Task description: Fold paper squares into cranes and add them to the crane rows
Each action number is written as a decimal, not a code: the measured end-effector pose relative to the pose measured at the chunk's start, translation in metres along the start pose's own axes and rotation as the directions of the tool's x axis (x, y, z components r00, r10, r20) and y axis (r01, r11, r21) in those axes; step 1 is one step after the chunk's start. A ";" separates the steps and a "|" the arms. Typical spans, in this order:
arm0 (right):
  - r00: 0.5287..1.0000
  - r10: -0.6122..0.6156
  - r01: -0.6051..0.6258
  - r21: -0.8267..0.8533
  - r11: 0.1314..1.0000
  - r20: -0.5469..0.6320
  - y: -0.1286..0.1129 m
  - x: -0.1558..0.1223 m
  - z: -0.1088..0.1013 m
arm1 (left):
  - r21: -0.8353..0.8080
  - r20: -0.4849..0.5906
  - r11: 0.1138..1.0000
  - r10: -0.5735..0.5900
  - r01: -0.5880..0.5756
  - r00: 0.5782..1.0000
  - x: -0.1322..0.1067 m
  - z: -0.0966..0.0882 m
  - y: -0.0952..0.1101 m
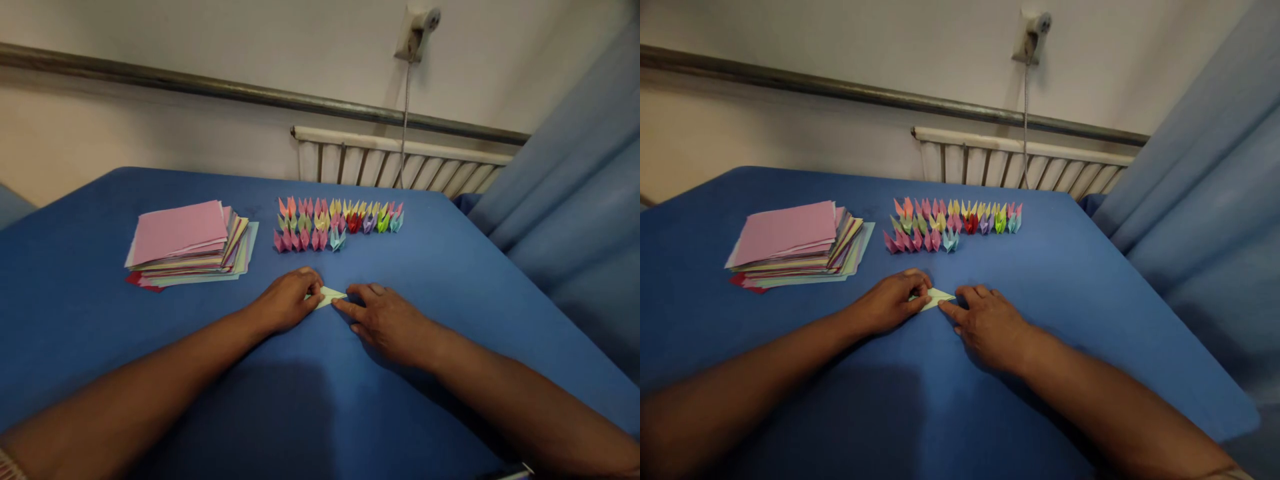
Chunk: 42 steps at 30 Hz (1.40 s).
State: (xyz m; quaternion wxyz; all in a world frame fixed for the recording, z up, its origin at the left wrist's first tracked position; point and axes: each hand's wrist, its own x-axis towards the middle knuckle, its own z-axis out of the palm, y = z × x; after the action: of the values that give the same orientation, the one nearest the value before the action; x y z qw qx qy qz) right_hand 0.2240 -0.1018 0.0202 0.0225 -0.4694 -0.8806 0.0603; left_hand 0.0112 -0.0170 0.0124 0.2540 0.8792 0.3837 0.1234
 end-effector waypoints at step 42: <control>0.983 0.186 -0.186 0.007 0.983 0.017 -0.021 0.006 0.012 | 0.004 -0.015 0.999 0.045 -0.045 0.999 -0.003 0.005 -0.013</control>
State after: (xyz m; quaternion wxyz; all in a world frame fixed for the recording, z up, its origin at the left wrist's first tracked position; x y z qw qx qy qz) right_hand 0.2018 -0.1093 0.0111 0.0117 -0.5489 -0.8329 0.0697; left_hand 0.0034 -0.0136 0.0014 0.2468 0.8871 0.3660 0.1352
